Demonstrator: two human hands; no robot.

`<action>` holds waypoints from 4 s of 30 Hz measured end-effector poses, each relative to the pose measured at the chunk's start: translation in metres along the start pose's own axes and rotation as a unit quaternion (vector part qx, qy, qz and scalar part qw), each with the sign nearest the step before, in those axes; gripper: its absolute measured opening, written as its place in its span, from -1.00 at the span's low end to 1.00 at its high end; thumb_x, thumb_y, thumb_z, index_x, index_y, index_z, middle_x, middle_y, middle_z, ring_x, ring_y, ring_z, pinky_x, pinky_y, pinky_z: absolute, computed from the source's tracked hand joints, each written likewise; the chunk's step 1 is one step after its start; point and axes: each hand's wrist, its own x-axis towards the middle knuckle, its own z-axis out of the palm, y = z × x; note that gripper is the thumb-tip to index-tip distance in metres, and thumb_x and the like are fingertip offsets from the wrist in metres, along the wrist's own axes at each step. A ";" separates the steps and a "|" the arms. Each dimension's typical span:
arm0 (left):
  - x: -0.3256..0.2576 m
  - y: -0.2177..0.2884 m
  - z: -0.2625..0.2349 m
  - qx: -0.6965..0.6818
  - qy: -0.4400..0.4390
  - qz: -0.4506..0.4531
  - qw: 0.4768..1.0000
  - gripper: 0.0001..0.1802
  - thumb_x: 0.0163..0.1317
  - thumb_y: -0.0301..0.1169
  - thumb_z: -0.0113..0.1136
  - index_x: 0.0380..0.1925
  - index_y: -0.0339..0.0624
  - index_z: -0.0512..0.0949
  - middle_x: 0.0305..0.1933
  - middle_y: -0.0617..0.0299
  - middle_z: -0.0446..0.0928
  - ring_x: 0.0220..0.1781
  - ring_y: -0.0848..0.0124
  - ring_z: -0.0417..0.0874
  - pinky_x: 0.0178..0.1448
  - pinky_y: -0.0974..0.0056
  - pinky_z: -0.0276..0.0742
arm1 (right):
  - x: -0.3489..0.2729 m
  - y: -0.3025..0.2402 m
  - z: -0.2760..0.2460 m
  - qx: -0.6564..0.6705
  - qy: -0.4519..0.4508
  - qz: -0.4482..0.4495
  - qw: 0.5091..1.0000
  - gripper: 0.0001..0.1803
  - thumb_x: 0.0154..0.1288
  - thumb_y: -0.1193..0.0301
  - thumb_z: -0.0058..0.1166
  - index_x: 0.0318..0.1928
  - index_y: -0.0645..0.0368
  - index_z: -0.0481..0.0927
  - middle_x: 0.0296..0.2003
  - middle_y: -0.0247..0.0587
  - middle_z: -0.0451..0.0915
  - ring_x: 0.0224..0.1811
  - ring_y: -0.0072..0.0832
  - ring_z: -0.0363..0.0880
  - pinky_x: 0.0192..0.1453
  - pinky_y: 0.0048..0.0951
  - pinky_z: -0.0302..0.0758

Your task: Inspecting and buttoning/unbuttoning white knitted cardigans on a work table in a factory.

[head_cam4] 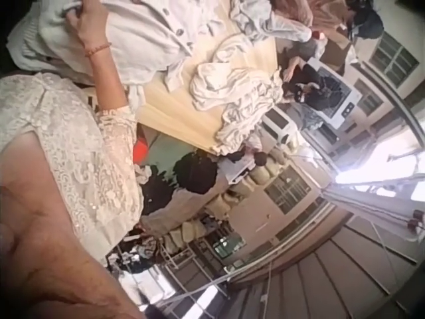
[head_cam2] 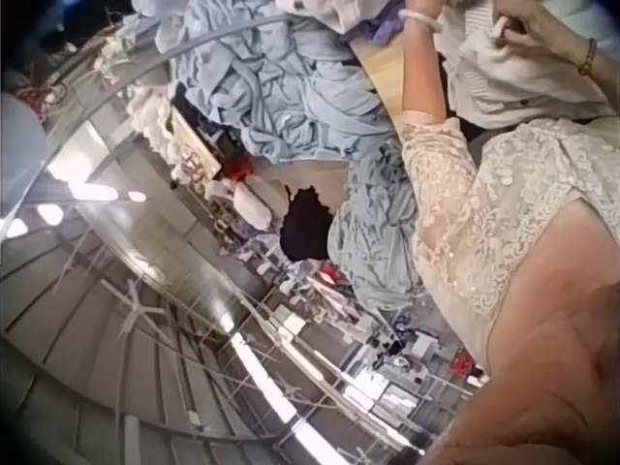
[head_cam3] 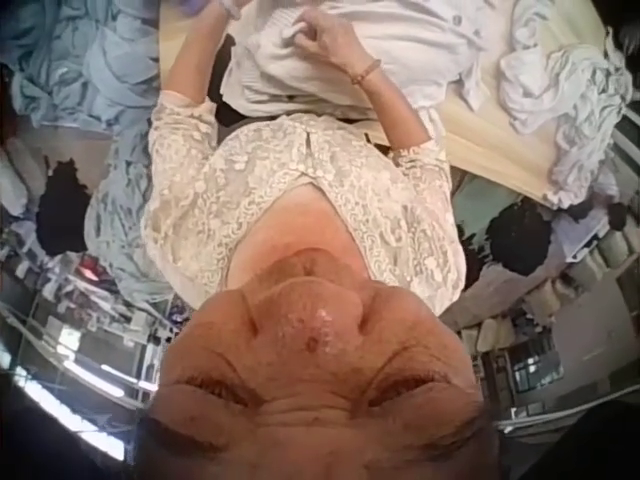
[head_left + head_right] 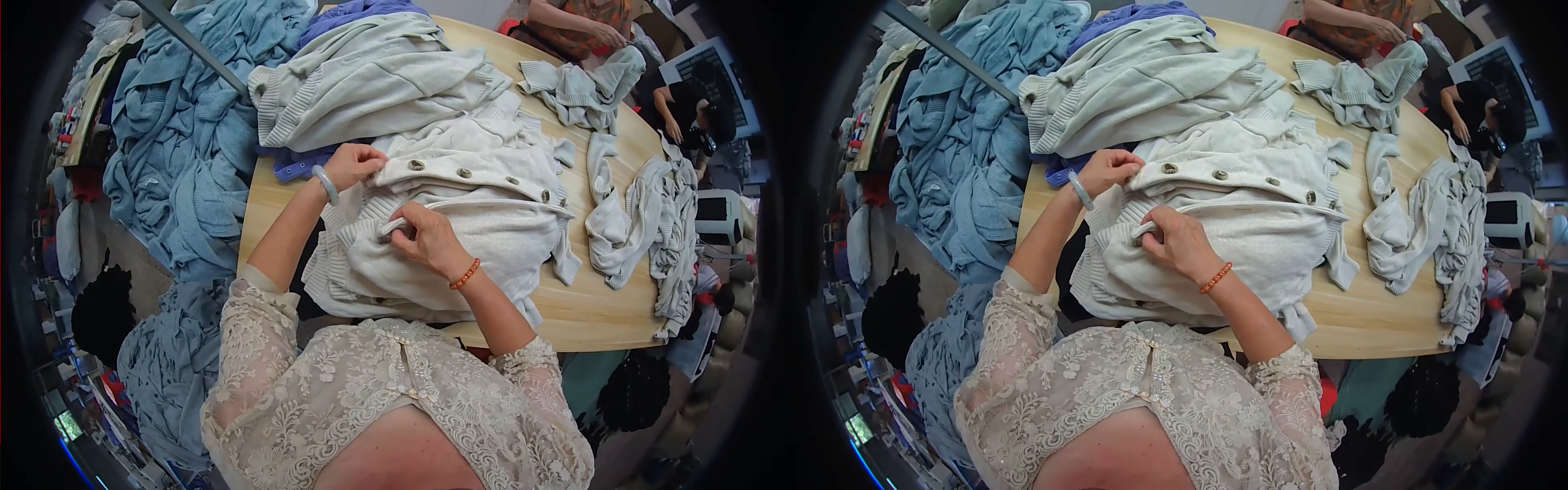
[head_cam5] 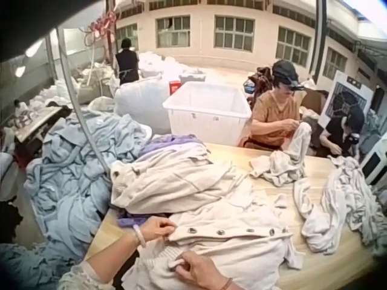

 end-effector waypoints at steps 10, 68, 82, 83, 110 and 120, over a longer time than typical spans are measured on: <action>-0.051 0.009 0.044 0.101 0.039 0.078 0.991 -0.83 0.04 -0.51 0.32 -0.34 -0.29 0.61 -0.45 0.33 0.61 -0.42 0.59 0.56 -0.30 0.44 0.52 | -0.017 -0.007 0.010 -0.093 0.046 -0.058 0.993 -0.74 0.06 0.47 0.17 -0.20 0.17 0.47 -0.28 -0.07 0.50 -0.28 -0.11 0.56 -0.23 -0.16 0.50; -0.027 0.055 0.115 0.448 0.088 0.203 0.866 -0.87 0.00 -0.49 0.28 -0.40 -0.24 0.58 -0.37 0.05 0.55 -0.30 0.16 0.61 -0.20 0.17 0.51 | -0.060 -0.001 -0.036 -0.248 0.104 -0.033 0.963 -0.93 0.20 0.52 -0.04 -0.29 0.22 0.42 -0.38 -0.03 0.47 -0.44 -0.09 0.58 -0.38 -0.16 0.52; -0.055 0.065 0.121 -0.038 -0.063 0.034 0.997 -0.83 0.20 -0.40 0.31 -0.29 -0.29 0.63 -0.47 0.39 0.57 -0.48 0.69 0.48 -0.43 0.56 0.36 | -0.077 -0.010 -0.044 -0.228 0.130 0.009 0.965 -0.56 0.06 0.44 0.21 -0.02 0.21 0.43 -0.29 -0.09 0.51 -0.34 -0.12 0.57 -0.32 -0.22 0.53; -0.057 0.065 0.121 -0.051 -0.080 0.025 0.995 -0.81 0.19 -0.40 0.31 -0.26 -0.30 0.63 -0.43 0.38 0.58 -0.45 0.68 0.49 -0.39 0.56 0.38 | -0.077 -0.008 -0.045 -0.228 0.132 -0.021 0.964 -0.61 0.07 0.42 0.22 -0.09 0.20 0.42 -0.32 -0.07 0.48 -0.37 -0.11 0.58 -0.34 -0.21 0.52; -0.097 0.068 0.110 0.218 -0.075 0.222 0.947 -0.82 0.09 -0.37 0.32 -0.40 -0.24 0.57 -0.52 0.08 0.54 -0.50 0.26 0.57 -0.38 0.28 0.44 | -0.095 -0.002 -0.072 0.005 0.003 -0.037 0.999 -0.84 0.15 0.54 0.14 -0.22 0.18 0.55 -0.41 -0.15 0.49 -0.49 -0.23 0.53 -0.40 -0.33 0.46; -0.084 0.074 0.140 0.409 0.132 0.361 0.828 -0.77 0.00 -0.59 0.21 -0.28 -0.18 0.55 -0.25 0.10 0.50 -0.20 0.13 0.52 -0.14 0.10 0.45 | -0.114 0.015 -0.059 -0.246 0.093 0.031 0.964 -0.85 0.18 0.46 0.11 -0.20 0.10 0.56 -0.32 -0.23 0.48 -0.45 -0.19 0.57 -0.40 -0.23 0.51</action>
